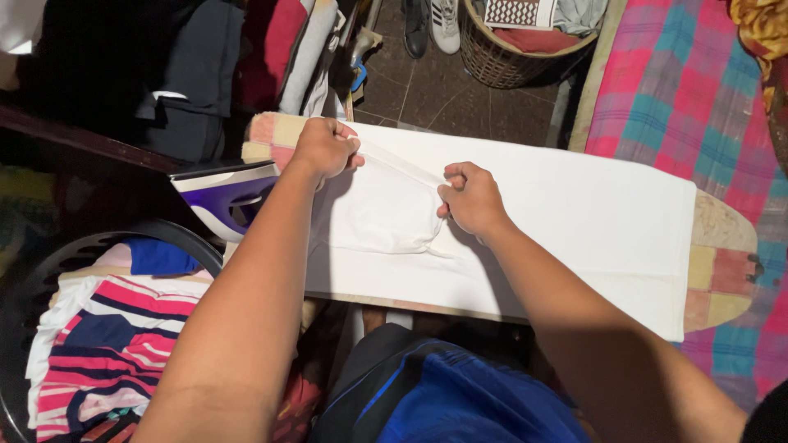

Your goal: The person irons a white t-shirt on an ironing board using a purple and white iron. They smooth the fabric, iron the body and sleeves, and adjust the shirt's position on the board throughout the process.

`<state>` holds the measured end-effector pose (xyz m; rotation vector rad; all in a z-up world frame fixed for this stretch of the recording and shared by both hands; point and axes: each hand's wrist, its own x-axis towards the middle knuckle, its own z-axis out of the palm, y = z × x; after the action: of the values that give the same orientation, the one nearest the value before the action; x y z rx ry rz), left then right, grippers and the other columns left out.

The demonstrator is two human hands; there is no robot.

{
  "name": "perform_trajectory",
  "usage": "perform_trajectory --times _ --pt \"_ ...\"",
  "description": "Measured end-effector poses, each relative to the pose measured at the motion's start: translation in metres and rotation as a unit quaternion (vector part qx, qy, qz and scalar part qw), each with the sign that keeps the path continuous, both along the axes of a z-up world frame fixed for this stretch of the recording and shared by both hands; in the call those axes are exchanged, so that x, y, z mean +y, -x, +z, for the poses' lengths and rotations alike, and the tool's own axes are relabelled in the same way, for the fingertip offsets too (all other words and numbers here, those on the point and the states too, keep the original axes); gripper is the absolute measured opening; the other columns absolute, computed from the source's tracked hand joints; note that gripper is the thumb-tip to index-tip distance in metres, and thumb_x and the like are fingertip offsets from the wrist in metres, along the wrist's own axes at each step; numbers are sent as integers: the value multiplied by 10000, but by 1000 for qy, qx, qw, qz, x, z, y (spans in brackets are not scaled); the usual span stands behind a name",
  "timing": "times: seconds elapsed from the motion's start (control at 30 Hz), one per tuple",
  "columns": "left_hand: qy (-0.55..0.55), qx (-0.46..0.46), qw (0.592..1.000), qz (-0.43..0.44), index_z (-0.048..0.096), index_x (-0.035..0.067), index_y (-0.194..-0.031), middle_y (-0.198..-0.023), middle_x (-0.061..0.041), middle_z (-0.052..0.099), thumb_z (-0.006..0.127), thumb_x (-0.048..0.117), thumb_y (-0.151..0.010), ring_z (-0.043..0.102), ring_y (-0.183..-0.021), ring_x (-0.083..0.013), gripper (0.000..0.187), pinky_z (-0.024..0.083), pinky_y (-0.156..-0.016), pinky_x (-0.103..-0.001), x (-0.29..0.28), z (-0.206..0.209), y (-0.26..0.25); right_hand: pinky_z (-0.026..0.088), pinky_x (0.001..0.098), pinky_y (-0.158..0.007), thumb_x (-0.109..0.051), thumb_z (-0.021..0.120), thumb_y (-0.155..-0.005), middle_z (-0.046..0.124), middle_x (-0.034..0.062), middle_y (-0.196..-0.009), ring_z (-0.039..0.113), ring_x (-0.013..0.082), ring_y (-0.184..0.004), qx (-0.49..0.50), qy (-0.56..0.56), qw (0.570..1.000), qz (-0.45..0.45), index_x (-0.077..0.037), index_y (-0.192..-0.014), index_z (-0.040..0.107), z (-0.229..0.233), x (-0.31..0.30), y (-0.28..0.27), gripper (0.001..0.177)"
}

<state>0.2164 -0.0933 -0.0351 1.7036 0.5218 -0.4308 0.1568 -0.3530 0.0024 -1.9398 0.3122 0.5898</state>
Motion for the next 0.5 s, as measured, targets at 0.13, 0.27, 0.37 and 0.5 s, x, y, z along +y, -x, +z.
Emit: perform_trajectory --times 0.13,0.27,0.37,0.5 --pt "-13 4 1000 8 647 -55 -970 -814 -97 686 659 -13 -924 768 -713 -202 63 592 -554 -251 1 -6 -4 577 289 -549 -17 588 -970 640 79 -864 756 183 -696 12 -8 1000 -7 97 -1250 598 -4 3 3 302" --pt "-15 5 1000 8 655 -49 -932 -804 -97 693 655 -3 -932 746 -690 -180 46 597 -580 -260 -2 -10 -5 621 268 -612 -35 552 -994 660 110 -843 780 210 -765 50 -20 998 -32 85 -1231 581 -2 6 2 268" --pt "4 -2 1000 12 657 -68 -873 -785 -93 679 680 52 -956 694 -650 -147 148 607 -610 -267 -4 -11 -3 624 278 -661 -60 527 -1013 659 131 -858 792 223 -828 72 -28 996 -40 67 -1221 566 2 8 1 246" --pt "29 0 998 58 652 -38 -863 -772 -73 668 625 127 -980 659 -605 -125 204 610 -609 -277 -5 -1 2 605 288 -730 -70 509 -1017 698 154 -924 790 237 -877 81 -73 992 -56 54 -1208 546 10 12 3 231"
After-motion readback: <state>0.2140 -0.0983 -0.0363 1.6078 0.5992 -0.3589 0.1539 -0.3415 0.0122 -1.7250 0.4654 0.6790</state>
